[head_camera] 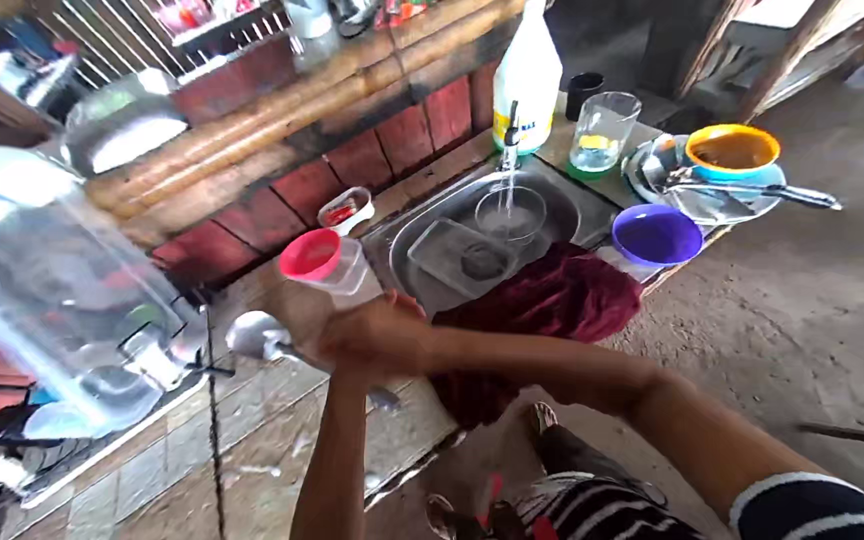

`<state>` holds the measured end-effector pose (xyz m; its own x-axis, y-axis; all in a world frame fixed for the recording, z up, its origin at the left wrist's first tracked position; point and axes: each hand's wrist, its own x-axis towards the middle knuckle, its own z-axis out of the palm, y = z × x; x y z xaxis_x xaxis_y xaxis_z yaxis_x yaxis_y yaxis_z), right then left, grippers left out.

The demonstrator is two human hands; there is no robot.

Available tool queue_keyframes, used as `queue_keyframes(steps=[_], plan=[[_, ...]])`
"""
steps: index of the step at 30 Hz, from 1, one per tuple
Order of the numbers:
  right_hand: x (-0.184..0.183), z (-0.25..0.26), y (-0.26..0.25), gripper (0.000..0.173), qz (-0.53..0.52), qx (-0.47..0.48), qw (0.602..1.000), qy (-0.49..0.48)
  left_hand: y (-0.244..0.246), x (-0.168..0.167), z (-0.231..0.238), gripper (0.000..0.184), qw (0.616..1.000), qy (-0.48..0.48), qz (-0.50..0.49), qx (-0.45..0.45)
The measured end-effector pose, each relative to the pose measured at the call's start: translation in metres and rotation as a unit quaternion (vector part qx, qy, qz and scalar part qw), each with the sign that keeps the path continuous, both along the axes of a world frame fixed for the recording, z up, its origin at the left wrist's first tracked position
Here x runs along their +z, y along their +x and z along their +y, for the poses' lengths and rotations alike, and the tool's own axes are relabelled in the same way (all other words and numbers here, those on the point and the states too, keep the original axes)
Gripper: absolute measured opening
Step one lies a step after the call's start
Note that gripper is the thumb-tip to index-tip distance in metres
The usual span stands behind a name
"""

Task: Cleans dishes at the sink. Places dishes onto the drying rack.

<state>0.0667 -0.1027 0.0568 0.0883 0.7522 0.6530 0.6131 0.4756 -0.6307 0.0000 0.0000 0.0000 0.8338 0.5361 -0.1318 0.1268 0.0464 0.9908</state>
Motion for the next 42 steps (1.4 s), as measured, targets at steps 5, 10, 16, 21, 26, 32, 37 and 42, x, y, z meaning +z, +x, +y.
queue_keyframes(steps=[5,10,16,21,26,32,37,42], plan=[[-0.107,-0.052,0.216,0.026,0.167,-0.300,0.907,-0.244,0.173,-0.044,-0.014,0.030,0.990,0.115,0.060,-0.051],[-0.147,-0.076,0.282,0.069,0.443,-0.443,0.731,-0.272,0.335,-0.105,-0.030,0.030,0.990,0.011,0.122,-0.070],[-0.152,-0.060,0.300,0.063,0.621,-0.364,0.643,-0.260,0.433,-0.163,-0.051,0.049,0.963,0.165,0.211,-0.004],[-0.156,-0.049,0.313,0.045,0.710,-0.318,0.573,-0.256,0.408,-0.144,-0.042,0.043,0.811,0.354,0.282,-0.372],[-0.152,-0.049,0.312,0.039,0.664,-0.360,0.578,-0.309,0.396,-0.107,-0.024,0.053,0.775,0.381,0.395,-0.314],[-0.165,-0.049,0.314,0.048,0.654,-0.417,0.603,-0.186,0.375,-0.118,-0.037,0.037,0.817,0.351,0.230,-0.396],[-0.136,-0.059,0.305,0.041,0.663,-0.339,0.635,-0.206,0.329,-0.039,-0.039,0.054,0.778,0.352,0.283,-0.437],[-0.131,-0.058,0.309,0.051,0.336,-0.398,0.765,-0.380,0.328,-0.055,-0.037,0.049,0.848,0.383,0.237,-0.281]])
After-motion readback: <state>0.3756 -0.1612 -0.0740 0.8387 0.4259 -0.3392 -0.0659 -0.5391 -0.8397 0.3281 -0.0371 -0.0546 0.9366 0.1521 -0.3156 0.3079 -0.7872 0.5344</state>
